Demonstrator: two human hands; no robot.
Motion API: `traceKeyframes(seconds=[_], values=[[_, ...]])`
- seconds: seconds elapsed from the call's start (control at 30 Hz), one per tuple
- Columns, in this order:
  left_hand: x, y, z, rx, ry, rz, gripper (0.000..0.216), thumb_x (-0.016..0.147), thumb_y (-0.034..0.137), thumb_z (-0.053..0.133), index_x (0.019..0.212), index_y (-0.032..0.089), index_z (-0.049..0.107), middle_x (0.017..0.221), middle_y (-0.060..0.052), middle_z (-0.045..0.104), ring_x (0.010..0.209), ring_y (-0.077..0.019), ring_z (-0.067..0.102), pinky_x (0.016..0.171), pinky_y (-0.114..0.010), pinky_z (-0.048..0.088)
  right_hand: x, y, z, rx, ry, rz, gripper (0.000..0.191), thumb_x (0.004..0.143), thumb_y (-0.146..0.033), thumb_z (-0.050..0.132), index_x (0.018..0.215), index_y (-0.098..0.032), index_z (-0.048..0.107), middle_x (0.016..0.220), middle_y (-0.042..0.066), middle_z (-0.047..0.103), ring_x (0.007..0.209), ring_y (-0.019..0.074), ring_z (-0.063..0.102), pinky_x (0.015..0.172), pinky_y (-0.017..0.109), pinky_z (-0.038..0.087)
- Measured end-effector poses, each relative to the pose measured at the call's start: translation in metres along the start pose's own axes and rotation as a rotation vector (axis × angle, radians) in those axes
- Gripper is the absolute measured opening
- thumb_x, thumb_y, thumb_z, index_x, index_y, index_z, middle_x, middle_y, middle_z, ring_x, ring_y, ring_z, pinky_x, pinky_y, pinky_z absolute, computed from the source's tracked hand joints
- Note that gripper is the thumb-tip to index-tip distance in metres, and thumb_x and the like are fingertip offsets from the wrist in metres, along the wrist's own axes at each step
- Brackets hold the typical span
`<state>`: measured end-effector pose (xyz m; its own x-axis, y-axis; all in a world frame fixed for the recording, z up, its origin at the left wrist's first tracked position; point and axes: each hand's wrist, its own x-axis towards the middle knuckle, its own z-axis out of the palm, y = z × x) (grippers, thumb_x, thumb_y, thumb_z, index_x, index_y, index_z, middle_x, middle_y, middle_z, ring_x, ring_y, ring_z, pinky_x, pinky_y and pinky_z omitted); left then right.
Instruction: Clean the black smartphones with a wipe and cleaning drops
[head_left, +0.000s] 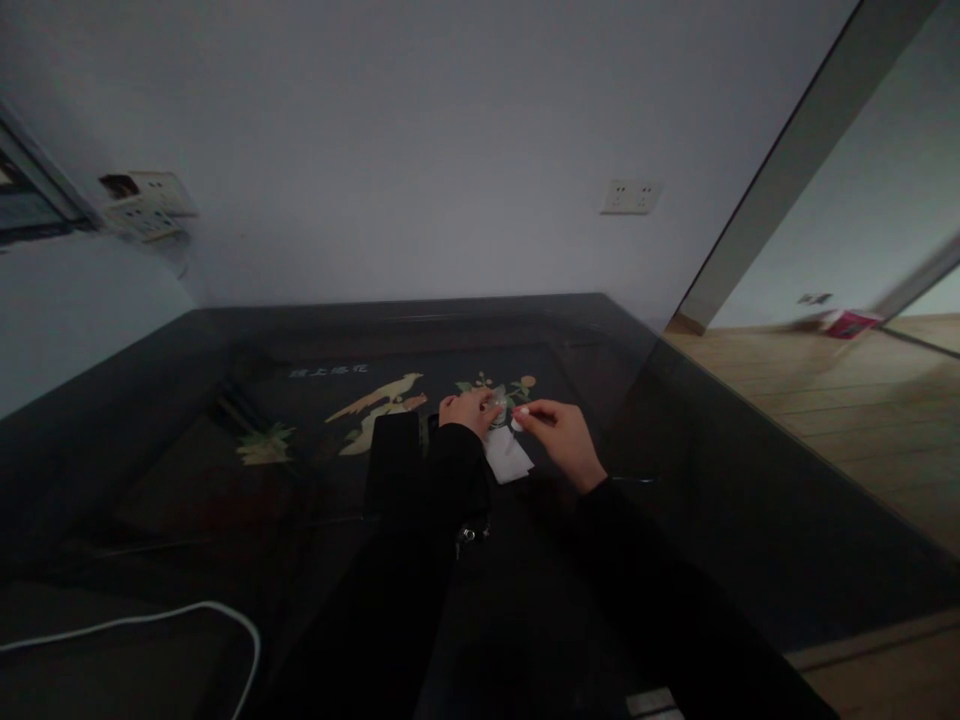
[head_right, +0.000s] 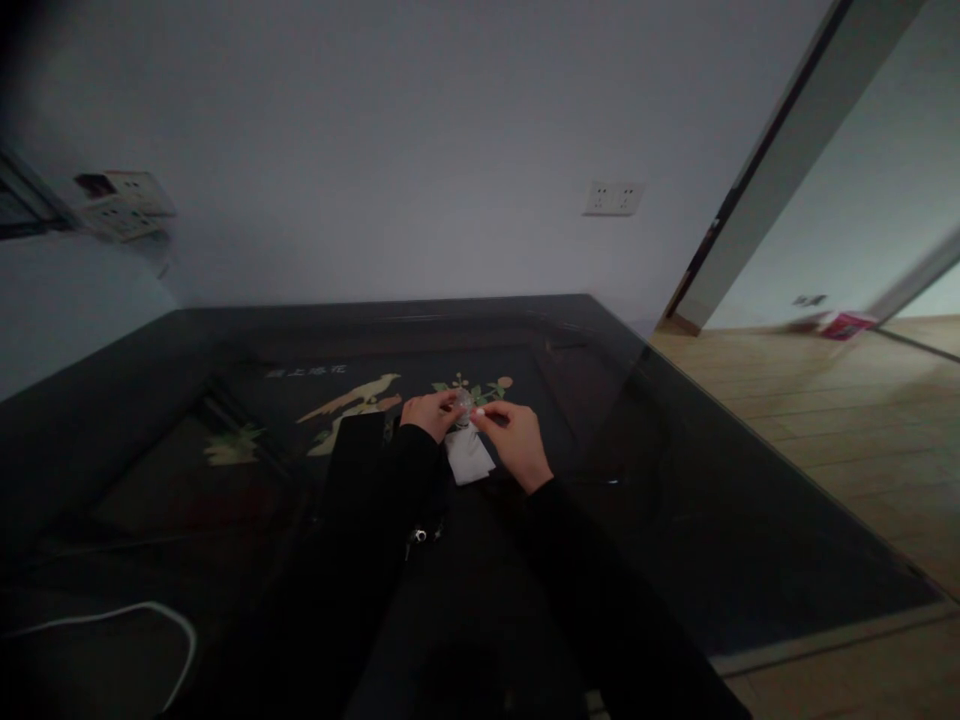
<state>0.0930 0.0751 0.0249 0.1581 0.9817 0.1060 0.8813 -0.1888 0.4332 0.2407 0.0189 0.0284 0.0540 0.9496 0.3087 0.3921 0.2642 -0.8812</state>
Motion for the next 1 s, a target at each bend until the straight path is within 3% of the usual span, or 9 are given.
traceKeyframes(seconds=[0.37,0.57,0.7,1.0], values=[[0.001,-0.001,0.002,0.013,0.004,0.004,0.033,0.076,0.043,0.051,0.105,0.027,0.06,0.094,0.0,0.069,0.093,-0.0172,0.06,0.086,-0.031,0.037,-0.002,-0.007,-0.002,-0.033,0.007,-0.037,0.017,0.069,-0.031,0.061,0.067,-0.015,0.068,0.062,0.003,0.067,0.059,0.0163,0.061,0.057,0.025,0.044],[0.0,0.0,0.002,-0.003,0.012,-0.001,0.032,0.077,0.041,0.052,0.105,0.028,0.06,0.091,0.001,0.069,0.091,-0.0163,0.06,0.087,-0.031,0.036,0.03,-0.032,-0.013,0.029,0.177,-0.13,0.026,0.075,-0.034,0.055,0.086,-0.014,0.067,0.083,0.007,0.069,0.075,0.017,0.063,0.07,0.028,0.048],[0.0,0.0,0.001,-0.017,0.002,0.006,0.033,0.076,0.042,0.051,0.104,0.028,0.06,0.092,0.001,0.069,0.091,-0.0165,0.06,0.087,-0.031,0.036,0.052,-0.042,-0.004,0.022,0.244,-0.181,0.024,0.074,-0.032,0.056,0.084,-0.012,0.067,0.082,0.008,0.069,0.074,0.0169,0.064,0.069,0.027,0.049],[-0.002,0.001,0.0,-0.026,0.004,0.009,0.031,0.077,0.041,0.051,0.103,0.026,0.059,0.096,0.001,0.068,0.093,-0.015,0.06,0.089,-0.031,0.034,0.06,-0.011,0.021,-0.149,0.127,-0.164,0.022,0.076,-0.028,0.054,0.086,-0.015,0.067,0.083,0.006,0.069,0.072,0.0155,0.064,0.068,0.026,0.048]])
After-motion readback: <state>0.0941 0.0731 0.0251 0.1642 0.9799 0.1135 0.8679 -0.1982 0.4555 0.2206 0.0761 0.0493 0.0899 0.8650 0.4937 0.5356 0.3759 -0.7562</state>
